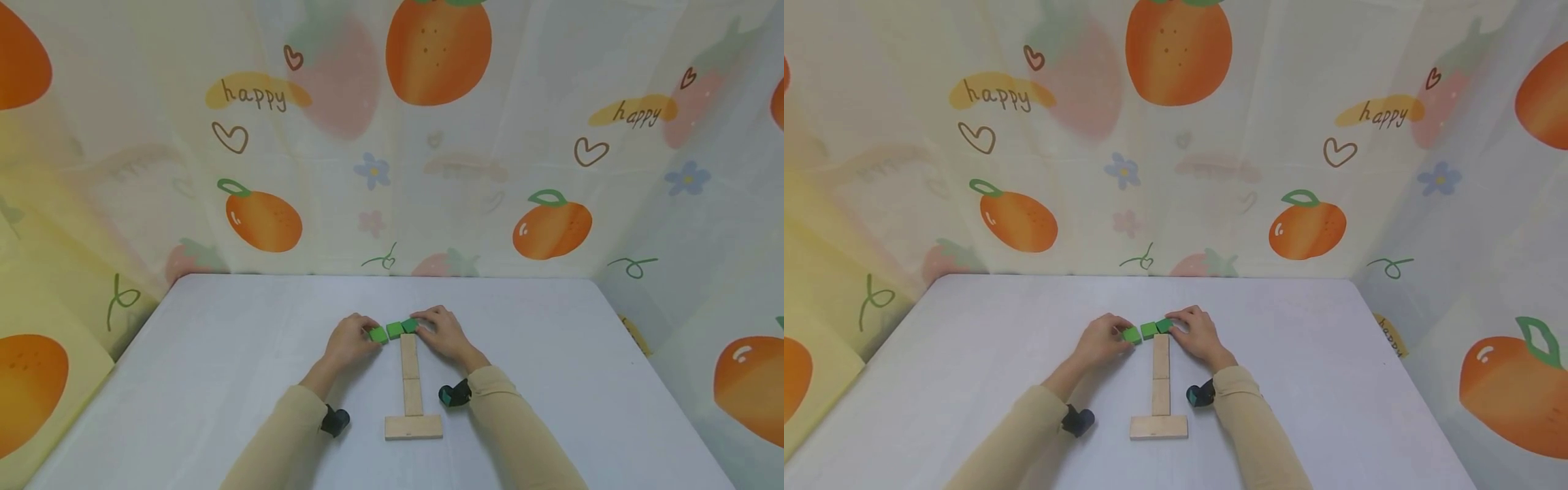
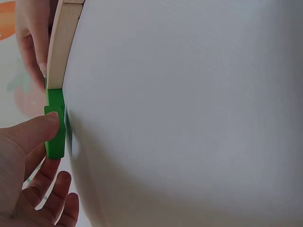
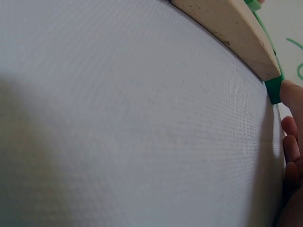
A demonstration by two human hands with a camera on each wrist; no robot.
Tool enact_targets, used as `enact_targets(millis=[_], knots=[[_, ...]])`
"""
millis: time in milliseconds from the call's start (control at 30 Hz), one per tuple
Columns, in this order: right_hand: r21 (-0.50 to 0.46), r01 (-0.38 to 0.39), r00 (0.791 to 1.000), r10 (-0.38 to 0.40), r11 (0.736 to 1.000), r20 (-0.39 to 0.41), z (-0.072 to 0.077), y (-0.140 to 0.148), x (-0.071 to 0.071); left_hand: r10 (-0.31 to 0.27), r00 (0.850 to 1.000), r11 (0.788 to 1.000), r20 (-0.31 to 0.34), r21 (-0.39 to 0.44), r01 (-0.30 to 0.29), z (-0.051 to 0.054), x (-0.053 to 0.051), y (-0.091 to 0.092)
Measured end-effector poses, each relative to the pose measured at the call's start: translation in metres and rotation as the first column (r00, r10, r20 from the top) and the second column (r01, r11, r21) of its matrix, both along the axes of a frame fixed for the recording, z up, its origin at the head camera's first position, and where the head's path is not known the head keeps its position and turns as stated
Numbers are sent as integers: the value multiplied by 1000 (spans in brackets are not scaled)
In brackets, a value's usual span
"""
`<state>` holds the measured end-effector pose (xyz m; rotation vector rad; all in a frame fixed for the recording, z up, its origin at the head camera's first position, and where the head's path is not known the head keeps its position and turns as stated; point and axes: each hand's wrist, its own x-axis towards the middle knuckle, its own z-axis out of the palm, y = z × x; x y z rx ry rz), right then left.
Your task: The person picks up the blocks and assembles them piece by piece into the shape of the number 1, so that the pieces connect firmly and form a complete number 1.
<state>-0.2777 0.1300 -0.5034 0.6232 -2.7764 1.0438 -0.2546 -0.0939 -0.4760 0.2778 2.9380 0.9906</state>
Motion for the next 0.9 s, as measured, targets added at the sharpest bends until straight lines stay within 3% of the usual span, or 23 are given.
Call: enact_targets(millis=[900], knots=[[-10,26,999,-26,1000,42,1,0,2,1,1000,1000,20,-19,-1,0,3,7]])
